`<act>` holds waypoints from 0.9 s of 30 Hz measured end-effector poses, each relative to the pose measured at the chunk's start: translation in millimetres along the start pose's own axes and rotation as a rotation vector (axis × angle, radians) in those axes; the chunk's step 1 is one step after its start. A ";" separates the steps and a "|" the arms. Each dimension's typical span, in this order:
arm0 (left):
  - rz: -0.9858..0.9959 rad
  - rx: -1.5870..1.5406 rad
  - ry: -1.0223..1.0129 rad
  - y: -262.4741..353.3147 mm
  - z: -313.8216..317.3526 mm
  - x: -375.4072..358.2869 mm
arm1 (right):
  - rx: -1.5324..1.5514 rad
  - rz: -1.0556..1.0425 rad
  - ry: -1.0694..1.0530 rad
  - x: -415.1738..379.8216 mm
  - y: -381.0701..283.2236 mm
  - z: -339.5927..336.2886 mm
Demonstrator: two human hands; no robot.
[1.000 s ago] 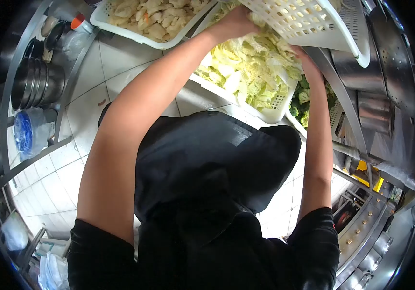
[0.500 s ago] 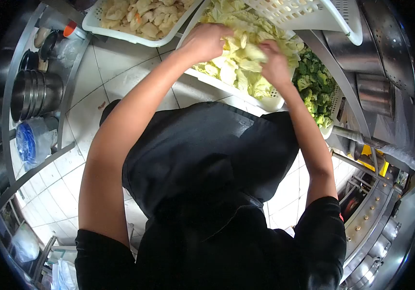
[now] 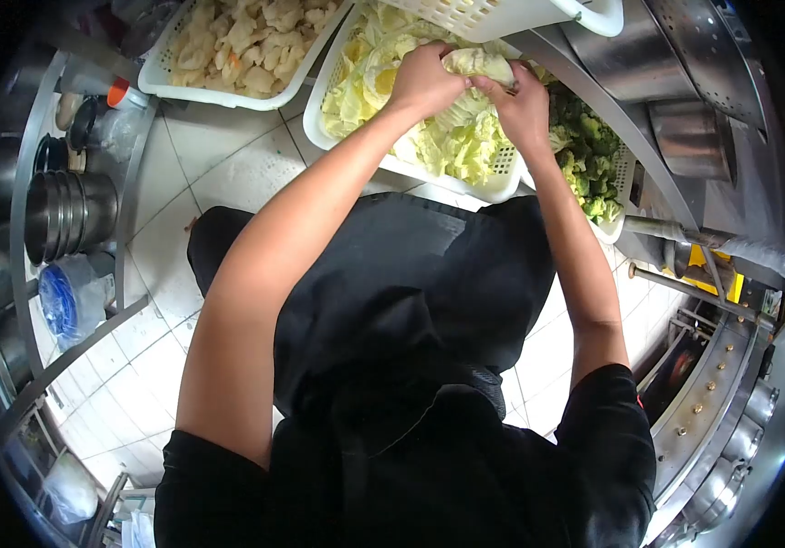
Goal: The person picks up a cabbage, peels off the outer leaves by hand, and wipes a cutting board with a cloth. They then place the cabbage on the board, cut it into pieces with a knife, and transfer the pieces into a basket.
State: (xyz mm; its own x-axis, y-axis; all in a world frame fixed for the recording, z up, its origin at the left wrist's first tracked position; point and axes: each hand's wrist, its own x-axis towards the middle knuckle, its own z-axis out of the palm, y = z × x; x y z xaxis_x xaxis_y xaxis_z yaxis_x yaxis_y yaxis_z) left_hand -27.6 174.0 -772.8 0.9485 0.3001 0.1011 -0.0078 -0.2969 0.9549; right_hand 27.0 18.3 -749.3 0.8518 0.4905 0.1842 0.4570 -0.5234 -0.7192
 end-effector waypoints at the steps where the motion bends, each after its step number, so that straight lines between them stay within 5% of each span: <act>1: -0.028 -0.018 0.028 0.8 1.4 -3.5 | 0.052 0.033 0.052 1.5 5.3 4.9; 7: 0.007 -0.169 0.138 3.9 1.9 -16.8 | 0.268 0.220 0.074 12.5 36.9 18.1; 10: -0.070 -0.973 -0.052 2.8 -1.8 -19.3 | 0.420 0.152 -0.009 14.0 48.7 7.5; 12: -0.270 -0.808 -0.192 5.1 -6.1 -19.0 | 0.490 0.098 -0.086 8.2 43.3 1.9; 14: -0.118 -0.877 -0.276 7.6 -1.3 -28.1 | 0.588 0.086 -0.151 3.9 36.0 -0.5; 17: 0.011 -0.242 -0.265 5.6 0.0 -26.7 | 0.364 0.088 -0.126 -0.3 35.4 -9.0; 21: -0.210 -0.163 0.123 -8.0 6.8 -30.0 | 0.440 0.212 0.031 0.8 39.2 -25.0; 22: -0.216 -0.169 0.152 -10.3 5.4 -29.5 | -0.044 -0.099 -0.076 6.5 42.7 -35.6; 25: 0.091 0.228 0.055 -19.3 10.5 -27.7 | -0.112 -0.097 -0.139 14.8 39.0 -34.9; 27: 0.059 0.245 0.009 -9.9 19.0 -32.3 | -0.066 -0.146 -0.162 27.5 30.9 -30.1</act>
State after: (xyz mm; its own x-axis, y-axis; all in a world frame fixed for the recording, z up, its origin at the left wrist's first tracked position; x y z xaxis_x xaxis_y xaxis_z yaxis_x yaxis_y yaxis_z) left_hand -52.2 150.1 -790.8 0.9460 0.2833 0.1576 0.0151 -0.5242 0.8515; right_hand 72.3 -5.4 -746.3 0.7258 0.6668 0.1692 0.5923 -0.4806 -0.6467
